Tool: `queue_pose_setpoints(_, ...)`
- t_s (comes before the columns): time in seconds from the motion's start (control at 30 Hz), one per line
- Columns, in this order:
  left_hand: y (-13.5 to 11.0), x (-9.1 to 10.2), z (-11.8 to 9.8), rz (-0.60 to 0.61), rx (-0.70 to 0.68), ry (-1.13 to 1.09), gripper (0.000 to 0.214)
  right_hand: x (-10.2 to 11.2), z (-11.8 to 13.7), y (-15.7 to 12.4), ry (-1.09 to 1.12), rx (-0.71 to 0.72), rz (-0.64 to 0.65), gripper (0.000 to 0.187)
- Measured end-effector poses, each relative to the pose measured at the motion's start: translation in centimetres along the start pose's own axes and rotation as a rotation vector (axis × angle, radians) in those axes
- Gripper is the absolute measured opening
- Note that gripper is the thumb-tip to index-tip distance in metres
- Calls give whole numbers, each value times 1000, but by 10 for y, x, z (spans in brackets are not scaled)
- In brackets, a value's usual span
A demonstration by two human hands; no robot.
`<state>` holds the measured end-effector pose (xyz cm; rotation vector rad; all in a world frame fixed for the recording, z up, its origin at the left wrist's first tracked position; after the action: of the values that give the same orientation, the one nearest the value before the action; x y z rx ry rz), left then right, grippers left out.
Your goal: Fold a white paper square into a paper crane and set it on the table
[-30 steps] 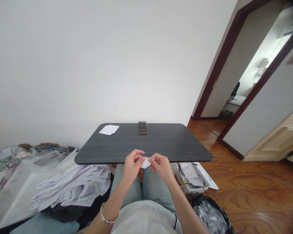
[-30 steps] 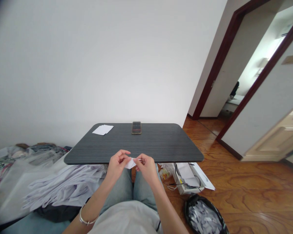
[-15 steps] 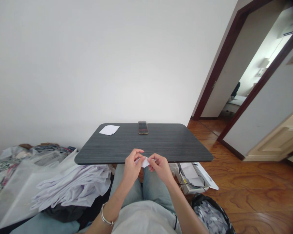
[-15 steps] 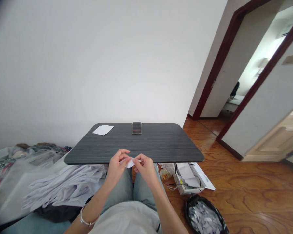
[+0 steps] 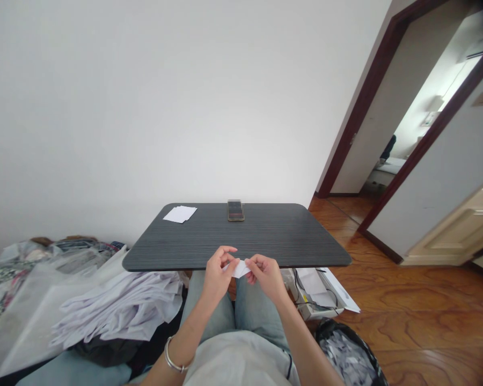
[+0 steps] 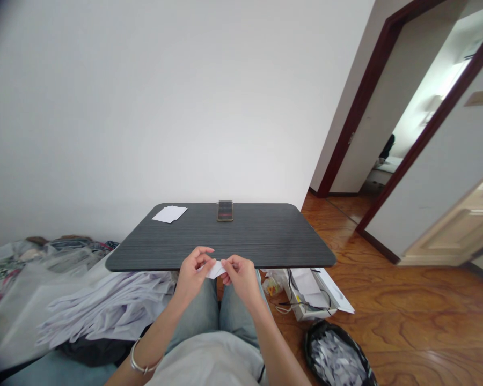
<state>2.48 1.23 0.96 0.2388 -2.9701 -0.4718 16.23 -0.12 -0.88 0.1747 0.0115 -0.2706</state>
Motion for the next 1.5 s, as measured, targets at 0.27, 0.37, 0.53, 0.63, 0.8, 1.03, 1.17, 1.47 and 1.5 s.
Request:
queue_pose_setpoints(0.27,1,2,-3,-11,44,-62,24,3,-3,4,57,-39,26,40)
queue_pose_setpoints(0.37,1,3,-3,-35,40,-68,23,6,-1,5,63,-45,-1,43)
queue_pose_setpoints(0.53,1,3,-2,-27,22,-65,22,4,0,4,54,-44,22,40)
queue_pose_setpoints(0.63,1,2,-2,-19,13,-36,22,2,-4,3,37,-40,31,37)
queue_pose_setpoints(0.8,1,-1,-2,57,48,-27,24,1,-5,3,28,-14,26,38)
queue_pose_setpoints(1.03,2,-3,2,89,115,-109,29,0,-1,1,6,23,45,37)
queue_pose_setpoints(1.17,2,-3,3,68,143,-145,30,2,-2,3,7,9,14,36)
queue_pose_setpoints(1.47,3,-2,5,51,146,-162,30,3,-3,3,20,-3,37,39)
queue_pose_setpoints(1.5,3,-2,5,51,148,-164,30,3,-2,2,23,-5,44,38)
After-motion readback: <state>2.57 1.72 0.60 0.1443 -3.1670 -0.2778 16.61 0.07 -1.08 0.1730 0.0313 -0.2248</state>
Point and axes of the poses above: each hand's wrist, its own y-axis towards the middle knuckle, its own x-axis out of the back of the hand, z = x × y, the point moved 4 cm from there along y, towards the middle knuckle, and after that the axes turned 15 degrees about -z, right-handed, at the moved point
